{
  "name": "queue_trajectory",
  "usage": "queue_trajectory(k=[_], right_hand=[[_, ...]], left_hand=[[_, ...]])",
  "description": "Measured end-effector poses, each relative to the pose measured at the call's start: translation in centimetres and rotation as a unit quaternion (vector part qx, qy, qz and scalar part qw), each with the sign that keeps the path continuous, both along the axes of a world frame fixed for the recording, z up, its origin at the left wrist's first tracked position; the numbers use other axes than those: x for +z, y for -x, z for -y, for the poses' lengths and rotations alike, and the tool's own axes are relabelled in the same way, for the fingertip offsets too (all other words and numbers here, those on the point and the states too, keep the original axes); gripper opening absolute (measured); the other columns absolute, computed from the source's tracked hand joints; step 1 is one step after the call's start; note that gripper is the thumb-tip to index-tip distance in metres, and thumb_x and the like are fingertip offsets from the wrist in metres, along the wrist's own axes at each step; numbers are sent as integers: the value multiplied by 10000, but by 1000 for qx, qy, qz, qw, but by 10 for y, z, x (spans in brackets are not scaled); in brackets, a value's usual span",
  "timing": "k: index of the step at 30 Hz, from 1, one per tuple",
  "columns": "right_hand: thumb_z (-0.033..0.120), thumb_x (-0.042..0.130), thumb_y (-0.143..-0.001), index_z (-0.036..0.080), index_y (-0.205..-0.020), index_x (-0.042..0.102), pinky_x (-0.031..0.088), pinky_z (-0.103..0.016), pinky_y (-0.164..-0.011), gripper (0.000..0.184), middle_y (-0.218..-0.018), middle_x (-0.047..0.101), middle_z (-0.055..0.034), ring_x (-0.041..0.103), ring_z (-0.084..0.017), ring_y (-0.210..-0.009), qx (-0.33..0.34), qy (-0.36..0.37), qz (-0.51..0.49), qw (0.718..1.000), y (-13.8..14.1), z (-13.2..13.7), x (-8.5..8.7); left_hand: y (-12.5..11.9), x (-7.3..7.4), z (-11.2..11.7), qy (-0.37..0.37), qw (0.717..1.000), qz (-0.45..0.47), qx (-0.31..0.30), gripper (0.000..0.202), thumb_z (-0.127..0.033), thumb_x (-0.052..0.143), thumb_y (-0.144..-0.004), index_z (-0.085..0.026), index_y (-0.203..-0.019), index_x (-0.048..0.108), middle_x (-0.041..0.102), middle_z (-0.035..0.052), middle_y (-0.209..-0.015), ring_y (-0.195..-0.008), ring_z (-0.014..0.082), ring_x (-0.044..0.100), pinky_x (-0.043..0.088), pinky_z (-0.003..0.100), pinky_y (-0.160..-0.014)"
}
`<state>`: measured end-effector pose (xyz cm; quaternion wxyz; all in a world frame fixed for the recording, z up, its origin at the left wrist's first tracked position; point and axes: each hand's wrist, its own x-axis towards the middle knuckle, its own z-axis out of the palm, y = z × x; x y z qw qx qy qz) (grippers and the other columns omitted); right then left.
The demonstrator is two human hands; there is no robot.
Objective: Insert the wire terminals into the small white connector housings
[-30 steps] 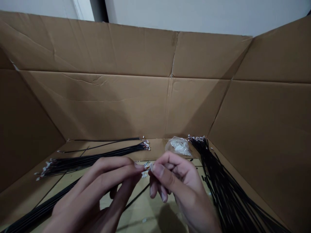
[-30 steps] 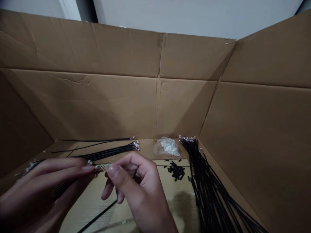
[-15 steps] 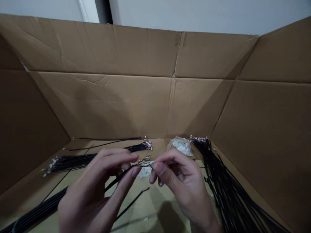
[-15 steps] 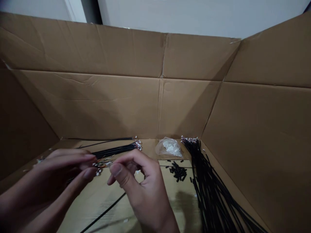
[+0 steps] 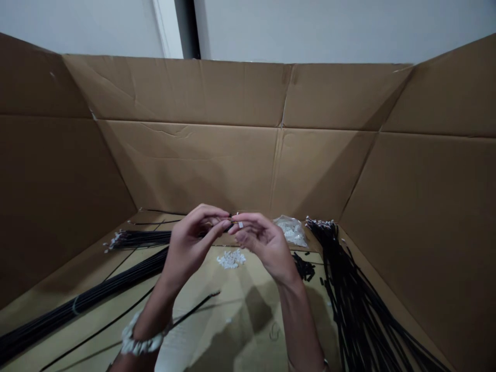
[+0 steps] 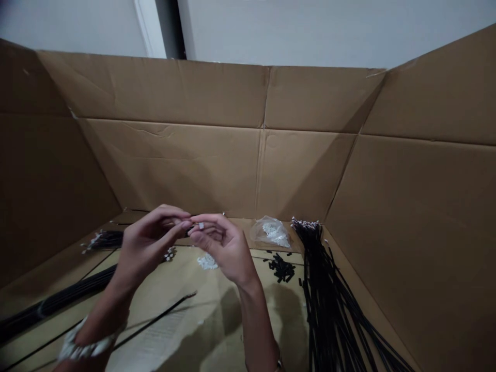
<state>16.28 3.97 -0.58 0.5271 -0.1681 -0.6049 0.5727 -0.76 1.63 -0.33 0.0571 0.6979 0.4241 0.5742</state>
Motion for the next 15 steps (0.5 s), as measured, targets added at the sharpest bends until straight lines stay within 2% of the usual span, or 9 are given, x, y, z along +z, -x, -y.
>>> queue_trajectory(k=[3,5,7,9,11,13,15], right_hand=[[310,779,-853,197,-937,710,591,-306,-733,157,-823,739,-16,697,-165,-762,-30,18,1,999,5,-13,-9],[269,756,-911,148,-955,697,596,-319,-723,142,-840,719,-13,691,-158,-743,-46,34,13,998,6,-24,-18],[273,695,-982,133,-1002,684,599,-317,-690,141,-890,705,-16,685,-154,-736,-60,60,31,996,6,-34,-31],[289,665,-1008,135,-1082,673,605,-314,-680,170,-962,705,-33,690,-157,-754,-73,93,48,992,6,-40,-49],[299,658,-1013,140,-1146,663,615,-332,-704,207,-1039,705,-54,702,-174,-809,-87,125,63,986,6,-42,-69],[305,657,-1013,145,-1185,655,622,-356,-738,234,-1100,701,-69,709,-193,-865,-103,153,73,980,6,-36,-91],[307,658,-1013,148,-1205,650,624,-365,-750,249,-1125,698,-76,711,-200,-887,-121,172,76,975,6,-26,-112]], left_hand=[[2,-10,-11,16,999,-34,25,262,-383,644,-984,-162,-1123,657,707,44,-1039,-824,157,695,609,335,-720],[1,-22,-13,-3,996,-39,84,302,-381,650,-977,-174,-1197,640,691,70,-1158,-955,200,696,608,401,-820],[-2,-41,-8,-31,987,-36,151,346,-378,651,-975,-184,-1259,616,651,93,-1277,-1082,241,672,589,460,-902],[-7,-69,2,-46,979,-47,192,360,-377,649,-975,-192,-1282,608,639,98,-1311,-1116,252,663,578,481,-935],[-14,-103,15,-51,973,-69,217,358,-377,648,-976,-194,-1281,610,640,98,-1314,-1121,252,663,576,483,-940],[-21,-137,26,-46,967,-96,230,349,-380,648,-977,-195,-1271,616,648,96,-1299,-1094,242,671,583,470,-925],[-25,-166,33,-37,963,-123,239,346,-381,649,-976,-190,-1263,617,657,92,-1272,-1058,232,680,594,451,-893]])
